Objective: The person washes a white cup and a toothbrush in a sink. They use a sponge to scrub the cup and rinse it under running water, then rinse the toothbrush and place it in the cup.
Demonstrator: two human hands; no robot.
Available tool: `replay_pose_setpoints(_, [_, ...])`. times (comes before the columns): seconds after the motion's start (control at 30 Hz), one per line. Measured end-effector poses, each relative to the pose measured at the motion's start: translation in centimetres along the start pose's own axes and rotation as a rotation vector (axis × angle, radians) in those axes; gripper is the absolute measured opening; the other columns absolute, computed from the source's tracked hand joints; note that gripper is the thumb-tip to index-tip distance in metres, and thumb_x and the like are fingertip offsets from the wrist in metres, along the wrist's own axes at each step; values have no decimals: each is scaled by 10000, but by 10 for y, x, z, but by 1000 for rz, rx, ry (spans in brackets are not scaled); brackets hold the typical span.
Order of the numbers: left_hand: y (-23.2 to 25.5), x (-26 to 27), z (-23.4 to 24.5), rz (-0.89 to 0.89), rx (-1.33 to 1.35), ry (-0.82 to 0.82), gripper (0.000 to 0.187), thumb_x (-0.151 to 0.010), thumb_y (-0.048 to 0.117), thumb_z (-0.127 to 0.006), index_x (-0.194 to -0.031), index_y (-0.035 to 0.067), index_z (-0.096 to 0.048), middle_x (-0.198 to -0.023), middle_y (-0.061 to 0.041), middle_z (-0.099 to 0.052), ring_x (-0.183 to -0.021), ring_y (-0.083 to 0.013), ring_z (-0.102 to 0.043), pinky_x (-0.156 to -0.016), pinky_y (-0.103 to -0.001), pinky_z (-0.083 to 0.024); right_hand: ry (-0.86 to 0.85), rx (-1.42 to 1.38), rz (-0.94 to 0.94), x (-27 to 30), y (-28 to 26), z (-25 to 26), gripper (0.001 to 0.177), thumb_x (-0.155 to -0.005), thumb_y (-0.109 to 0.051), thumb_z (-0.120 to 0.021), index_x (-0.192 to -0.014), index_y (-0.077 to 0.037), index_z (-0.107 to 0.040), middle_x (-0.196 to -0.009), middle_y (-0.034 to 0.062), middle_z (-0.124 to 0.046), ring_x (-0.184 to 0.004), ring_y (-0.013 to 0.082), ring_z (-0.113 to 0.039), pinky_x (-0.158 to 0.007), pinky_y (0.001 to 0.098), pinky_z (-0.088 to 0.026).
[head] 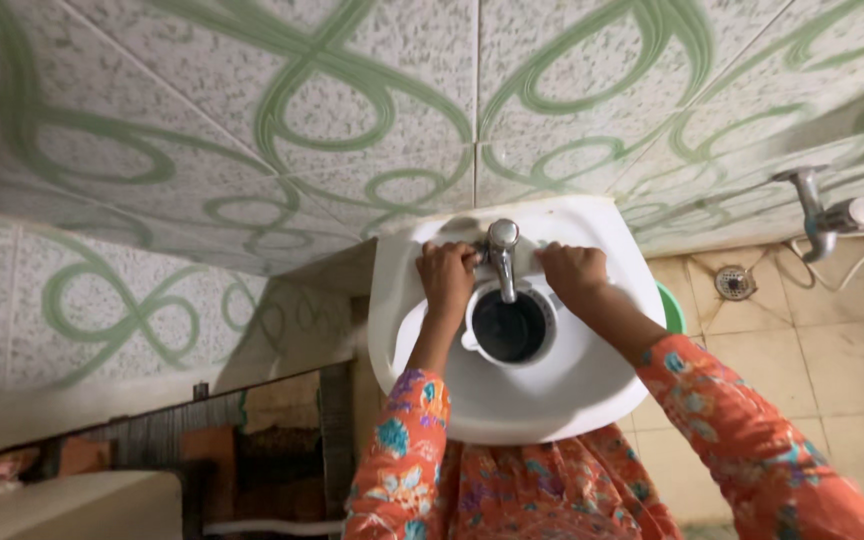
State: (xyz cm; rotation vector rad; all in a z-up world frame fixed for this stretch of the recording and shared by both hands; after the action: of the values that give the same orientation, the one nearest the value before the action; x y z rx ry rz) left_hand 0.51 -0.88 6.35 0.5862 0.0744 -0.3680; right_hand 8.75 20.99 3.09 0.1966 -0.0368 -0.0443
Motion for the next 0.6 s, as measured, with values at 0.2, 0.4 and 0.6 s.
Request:
replay_pose_setpoints(0.2, [-6,27,4,-52,-44,62,118,-845,235,-767,-929,154,-784,-919,-35,-738,-1011,-303,-576,-866,-495,-405,-29,32,84,42,48,-1,244,-981,-317,-512,-893,-201,-708,-773,20,-744,-581,211,-737,-456,386,-559])
replay_pose_setpoints(0.4, [-2,8,-18,-21,-17,117,90,-861,212,-753,-930,160,-779,-961,-21,-749,-1029,-299,-575,-889,-487,-414,-141,2,-38,36,30,-6,342,-1090,-376,-460,-929,-187,-696,-732,9,-726,-599,188,-738,-499,356,-565])
replay_pose_setpoints(0.6, [-11,-9,-26,-51,-64,193,143,-851,261,-780,-920,138,-757,-983,-51,-733,-1056,-324,-578,-887,-487,-425,147,-14,-14,13,-8,-7,350,-1064,-387,-512,-803,-198,-648,-666,-18,-682,-568,168,-705,-469,336,-520])
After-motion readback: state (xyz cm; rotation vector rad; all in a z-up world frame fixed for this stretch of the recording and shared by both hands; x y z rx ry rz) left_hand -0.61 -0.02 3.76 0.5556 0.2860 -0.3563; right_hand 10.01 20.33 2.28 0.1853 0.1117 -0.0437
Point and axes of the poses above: each hand's wrist, its own x-axis away from the middle knuckle, its own z-axis out of the back of the hand, y = z × x, the point moved 1 cm from there along -x, towards the middle knuckle
